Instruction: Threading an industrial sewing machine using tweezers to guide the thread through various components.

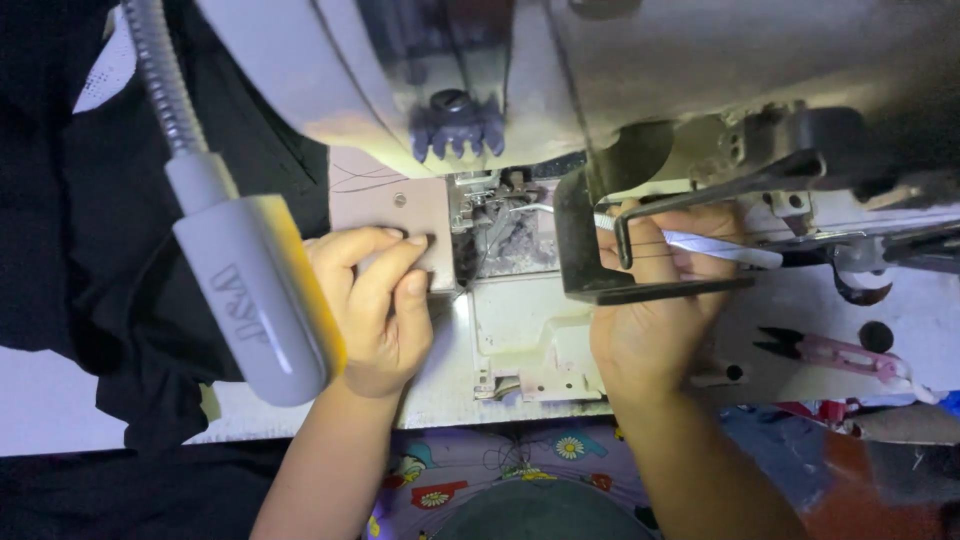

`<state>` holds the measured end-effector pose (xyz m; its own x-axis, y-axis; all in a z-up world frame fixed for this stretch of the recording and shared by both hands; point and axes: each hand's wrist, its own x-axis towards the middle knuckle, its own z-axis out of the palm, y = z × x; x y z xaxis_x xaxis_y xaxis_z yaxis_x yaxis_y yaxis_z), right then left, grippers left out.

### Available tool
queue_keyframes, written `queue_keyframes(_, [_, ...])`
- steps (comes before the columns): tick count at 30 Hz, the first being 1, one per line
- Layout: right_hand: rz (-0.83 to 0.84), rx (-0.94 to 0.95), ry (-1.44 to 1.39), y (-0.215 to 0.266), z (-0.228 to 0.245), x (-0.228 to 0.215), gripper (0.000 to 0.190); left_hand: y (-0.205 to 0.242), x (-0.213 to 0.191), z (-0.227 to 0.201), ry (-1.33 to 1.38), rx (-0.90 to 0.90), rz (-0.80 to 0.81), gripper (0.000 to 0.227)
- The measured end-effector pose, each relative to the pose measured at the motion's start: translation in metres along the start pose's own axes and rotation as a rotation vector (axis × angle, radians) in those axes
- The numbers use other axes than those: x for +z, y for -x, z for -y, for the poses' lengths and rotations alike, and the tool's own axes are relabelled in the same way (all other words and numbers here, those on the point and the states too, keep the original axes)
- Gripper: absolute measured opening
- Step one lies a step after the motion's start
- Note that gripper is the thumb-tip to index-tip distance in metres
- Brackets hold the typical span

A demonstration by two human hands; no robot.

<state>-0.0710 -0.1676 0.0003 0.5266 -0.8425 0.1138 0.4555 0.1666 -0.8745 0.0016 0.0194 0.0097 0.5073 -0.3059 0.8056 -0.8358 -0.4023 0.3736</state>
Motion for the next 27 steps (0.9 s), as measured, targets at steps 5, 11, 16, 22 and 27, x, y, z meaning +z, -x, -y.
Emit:
queue_keyframes(5, [0.044,-0.101,0.054,0.009,0.021,-0.008,0.026,0.023,0.015,-0.013,-0.362,0.186,0.083,0.034])
queue_keyframes(11, [0.013,0.01,-0.045,0.019,0.039,-0.011,0.022,0.019,0.027,-0.028,-0.441,0.222,0.077,0.011])
queue_keyframes(16, [-0.015,-0.036,-0.038,-0.002,0.005,-0.002,0.029,0.019,0.029,-0.027,-0.486,0.251,0.074,0.019])
queue_keyframes(22, [0.012,0.051,-0.092,-0.008,0.005,0.011,0.029,0.018,0.031,-0.022,-0.475,0.267,0.064,0.022])
queue_keyframes(27, [-0.019,0.059,0.03,-0.008,0.0,0.013,0.023,0.019,0.028,-0.017,-0.458,0.272,0.099,0.022])
